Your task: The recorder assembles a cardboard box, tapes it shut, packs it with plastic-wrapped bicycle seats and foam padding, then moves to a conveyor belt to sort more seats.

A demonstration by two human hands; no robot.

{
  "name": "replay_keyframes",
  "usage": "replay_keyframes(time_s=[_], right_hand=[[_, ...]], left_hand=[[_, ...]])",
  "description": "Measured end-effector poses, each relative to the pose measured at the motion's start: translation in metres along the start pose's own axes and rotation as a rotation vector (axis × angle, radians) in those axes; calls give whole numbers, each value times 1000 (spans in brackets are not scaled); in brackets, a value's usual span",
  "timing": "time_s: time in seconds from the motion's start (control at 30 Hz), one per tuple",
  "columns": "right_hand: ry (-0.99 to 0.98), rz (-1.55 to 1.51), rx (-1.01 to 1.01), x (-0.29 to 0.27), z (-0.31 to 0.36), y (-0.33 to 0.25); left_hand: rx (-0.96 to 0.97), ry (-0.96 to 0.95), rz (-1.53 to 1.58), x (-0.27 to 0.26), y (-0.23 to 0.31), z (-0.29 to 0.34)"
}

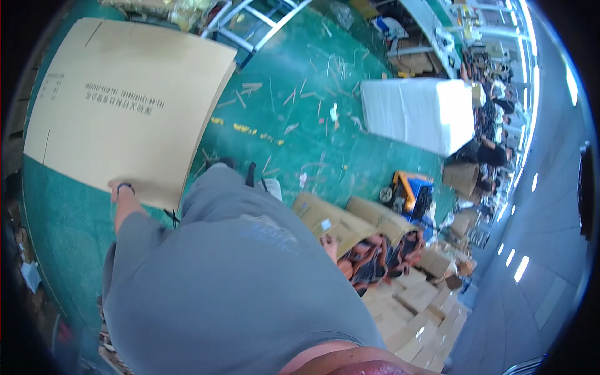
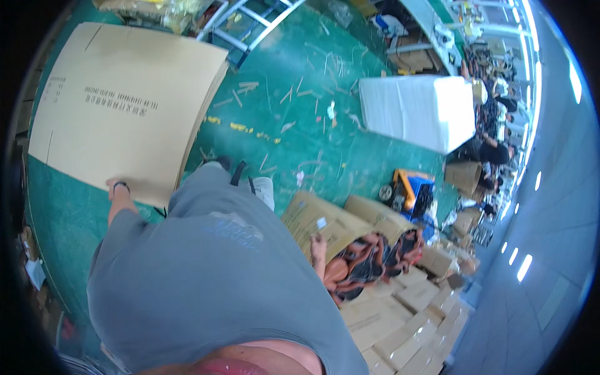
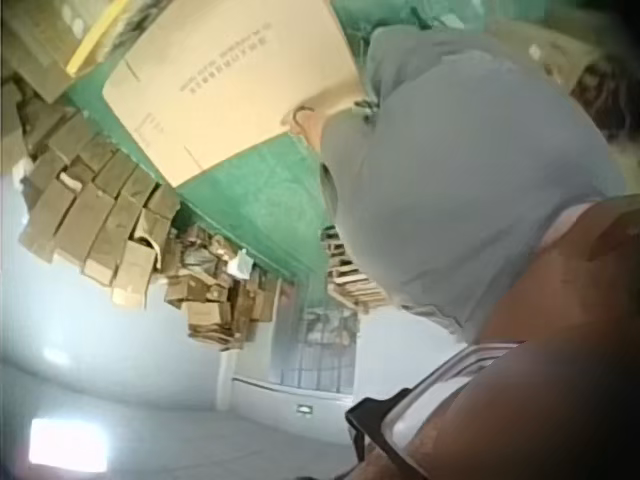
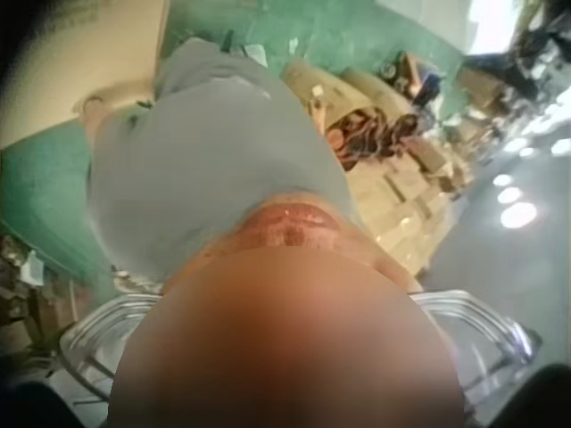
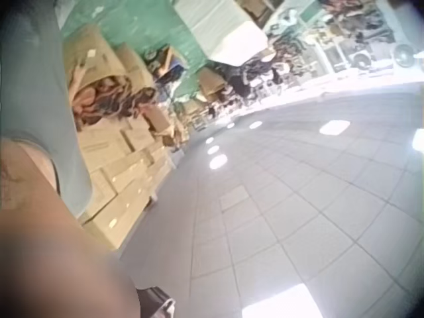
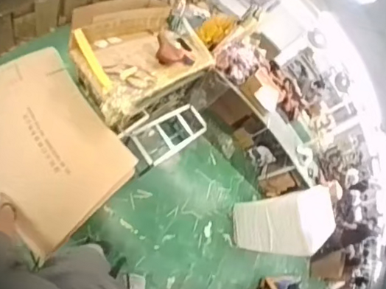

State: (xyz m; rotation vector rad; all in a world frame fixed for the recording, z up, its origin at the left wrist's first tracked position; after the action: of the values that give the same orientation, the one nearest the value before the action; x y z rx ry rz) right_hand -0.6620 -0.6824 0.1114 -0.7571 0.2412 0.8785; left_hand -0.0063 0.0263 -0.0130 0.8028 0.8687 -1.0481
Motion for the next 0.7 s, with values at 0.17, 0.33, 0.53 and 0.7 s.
replay_keyframes(time_s=[0.17, 0.33, 0.53, 0.7], right_hand=[[-500, 497, -160, -95, -193, -62], [-376, 235, -219, -11, -433, -337], [-327, 762, -788, 62, -613, -781], [-1053, 407, -404, 338, -491, -1041]], left_hand=[[-72, 98, -136, -58, -110, 154], [-183, 259, 89, -29, -125, 293], [-393, 122, 113, 21, -215, 498], [-266, -222, 237, 7, -318, 477]])
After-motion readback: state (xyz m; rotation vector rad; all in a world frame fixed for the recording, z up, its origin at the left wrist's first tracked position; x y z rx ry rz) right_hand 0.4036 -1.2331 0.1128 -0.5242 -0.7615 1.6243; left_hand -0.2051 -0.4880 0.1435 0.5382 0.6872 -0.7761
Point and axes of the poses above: each hand's wrist, its own z-axis away from the middle knuckle, its own x-axis out of the palm, y = z × x, the point moved 3 cm from there along -z, towards the middle knuckle, and after that the axes turned 14 degrees about -z, right-handed, at the moved point
